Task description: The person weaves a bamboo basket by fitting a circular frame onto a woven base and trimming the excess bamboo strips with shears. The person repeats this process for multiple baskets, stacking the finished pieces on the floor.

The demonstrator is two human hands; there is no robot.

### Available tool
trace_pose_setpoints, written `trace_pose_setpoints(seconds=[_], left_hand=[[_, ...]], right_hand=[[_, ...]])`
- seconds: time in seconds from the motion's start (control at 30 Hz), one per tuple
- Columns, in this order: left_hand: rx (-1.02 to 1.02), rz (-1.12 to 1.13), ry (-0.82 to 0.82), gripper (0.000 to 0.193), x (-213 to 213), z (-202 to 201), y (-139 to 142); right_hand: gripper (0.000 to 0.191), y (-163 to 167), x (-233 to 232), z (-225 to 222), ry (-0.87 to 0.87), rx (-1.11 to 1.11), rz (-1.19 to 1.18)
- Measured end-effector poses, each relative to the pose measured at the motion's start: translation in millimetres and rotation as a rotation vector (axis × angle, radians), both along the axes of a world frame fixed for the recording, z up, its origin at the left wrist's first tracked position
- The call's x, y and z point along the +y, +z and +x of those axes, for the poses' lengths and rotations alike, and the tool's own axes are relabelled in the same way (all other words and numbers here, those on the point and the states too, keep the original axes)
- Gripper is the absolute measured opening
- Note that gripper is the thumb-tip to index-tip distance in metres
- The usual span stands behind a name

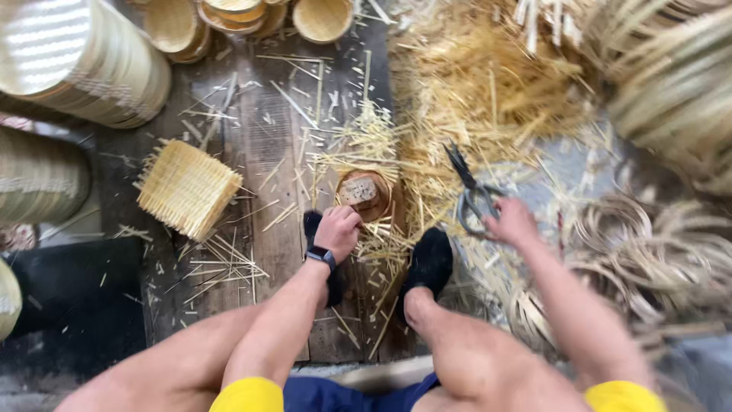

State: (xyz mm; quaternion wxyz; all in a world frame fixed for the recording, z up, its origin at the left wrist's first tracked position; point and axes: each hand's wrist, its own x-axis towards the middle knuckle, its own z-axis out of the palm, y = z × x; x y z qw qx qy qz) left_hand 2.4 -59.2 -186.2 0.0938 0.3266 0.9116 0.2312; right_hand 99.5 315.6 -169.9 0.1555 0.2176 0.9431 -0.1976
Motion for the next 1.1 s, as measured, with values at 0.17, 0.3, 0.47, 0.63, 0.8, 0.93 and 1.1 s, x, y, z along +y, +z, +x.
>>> trace_pose_setpoints(seconds=[0.17, 0.3, 0.47, 0.63, 0.8, 0.93, 1.1], left_hand=[[0.075, 0.208, 0.495, 0.086, 49.2, -9.1, -14.9], [-0.040, 0.163, 0.672, 0.084, 71.0, -9.9, -18.9], [0.088, 0.314, 0.323, 0.079, 61.1, -3.4, -15.0], [0.070, 0.180, 0.080, 0.078, 56.9, -18.4, -15.3], [-0.179, 0.303, 0.523, 0.101, 63.6, -2.2, -13.9], [-0.076, 0.237, 0.417, 0.093, 64.5, 4.9, -16.5], [-0.132, 0.257, 0.304, 0.092, 53.5, -7.5, -15.7]], right_hand=[[0.078, -37.2, -25.7, -5.6, -0.111, 0.062, 0.110], [0.061, -43.8, -15.8, -10.6, -0.257, -0.186, -0.179], [0.046, -30.4, -17.4, 11.6, -0.193, -0.089, -0.366], [0.064, -11.5, -43.8, 22.0, -0.035, -0.021, -0.139], [0.073, -20.7, -72.4, -9.8, 0.210, 0.094, 0.109], [0.061, -37.6, -82.9, -30.5, 0.283, -0.039, 0.232], [0.037, -41.8, -64.7, -32.0, 0.363, -0.041, 0.238]])
